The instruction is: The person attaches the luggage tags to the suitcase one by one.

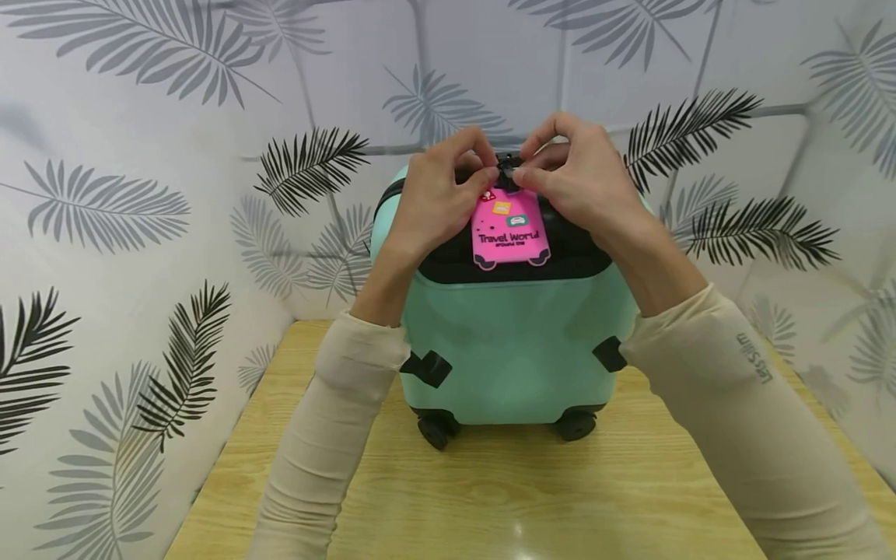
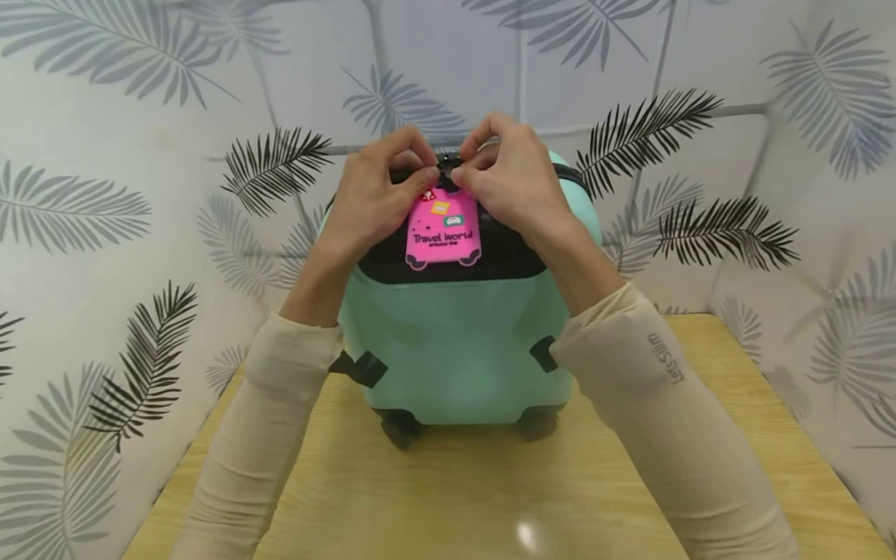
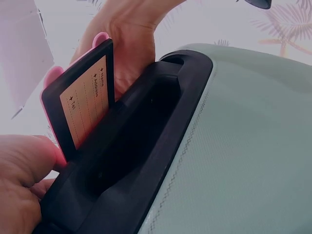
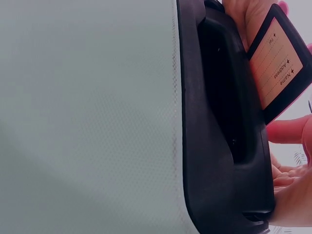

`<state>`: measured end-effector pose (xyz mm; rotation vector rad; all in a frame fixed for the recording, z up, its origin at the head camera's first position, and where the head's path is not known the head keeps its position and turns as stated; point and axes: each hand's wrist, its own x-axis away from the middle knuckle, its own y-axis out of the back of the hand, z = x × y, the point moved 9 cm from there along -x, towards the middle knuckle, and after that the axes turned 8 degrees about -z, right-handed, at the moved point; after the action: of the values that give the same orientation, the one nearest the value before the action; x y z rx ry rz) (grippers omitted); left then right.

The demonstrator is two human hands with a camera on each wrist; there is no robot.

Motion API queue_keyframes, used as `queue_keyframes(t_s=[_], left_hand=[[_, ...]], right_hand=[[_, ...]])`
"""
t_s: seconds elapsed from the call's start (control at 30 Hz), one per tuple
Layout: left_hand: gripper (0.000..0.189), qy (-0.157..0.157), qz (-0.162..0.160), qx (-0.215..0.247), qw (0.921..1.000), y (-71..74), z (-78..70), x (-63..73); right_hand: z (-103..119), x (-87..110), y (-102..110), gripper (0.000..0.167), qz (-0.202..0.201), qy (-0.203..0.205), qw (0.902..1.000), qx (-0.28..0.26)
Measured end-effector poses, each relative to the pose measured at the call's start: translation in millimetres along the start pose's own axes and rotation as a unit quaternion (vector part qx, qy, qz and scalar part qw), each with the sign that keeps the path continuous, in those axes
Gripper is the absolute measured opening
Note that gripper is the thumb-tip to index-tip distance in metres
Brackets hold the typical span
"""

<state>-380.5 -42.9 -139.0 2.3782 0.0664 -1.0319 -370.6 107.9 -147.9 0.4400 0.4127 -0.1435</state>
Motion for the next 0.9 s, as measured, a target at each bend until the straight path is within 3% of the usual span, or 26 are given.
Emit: queue_keyframes(t_s=[0.23, 0.47, 0.67, 0.9], left_hand=[[0.004, -0.02, -0.002, 0.003, 0.9998, 1.0, -2.1, 2.5], [0.004, -0.035, 0.004, 0.007, 0.9994, 0.8, -3.8, 2.8], [0.005, -0.036, 0.009, 0.009, 0.9993, 0.6, -2.9, 3.3], [0.004, -0.022, 0.006, 0.017, 0.9996, 0.3, -0.2, 2.5]], right_hand=[[-0.9, -3.9, 0.0, 0.027, -0.02, -0.01, 0.9997, 0.005], [3.8, -1.4, 6.6, 0.02, -0.058, 0.04, 0.9969, 0.035], [7.9, -1.4, 2.9, 0.017, -0.07, 0.063, 0.9951, 0.031], [5.9, -6.0, 2.5, 0.025, -0.036, 0.043, 0.9979, 0.033]])
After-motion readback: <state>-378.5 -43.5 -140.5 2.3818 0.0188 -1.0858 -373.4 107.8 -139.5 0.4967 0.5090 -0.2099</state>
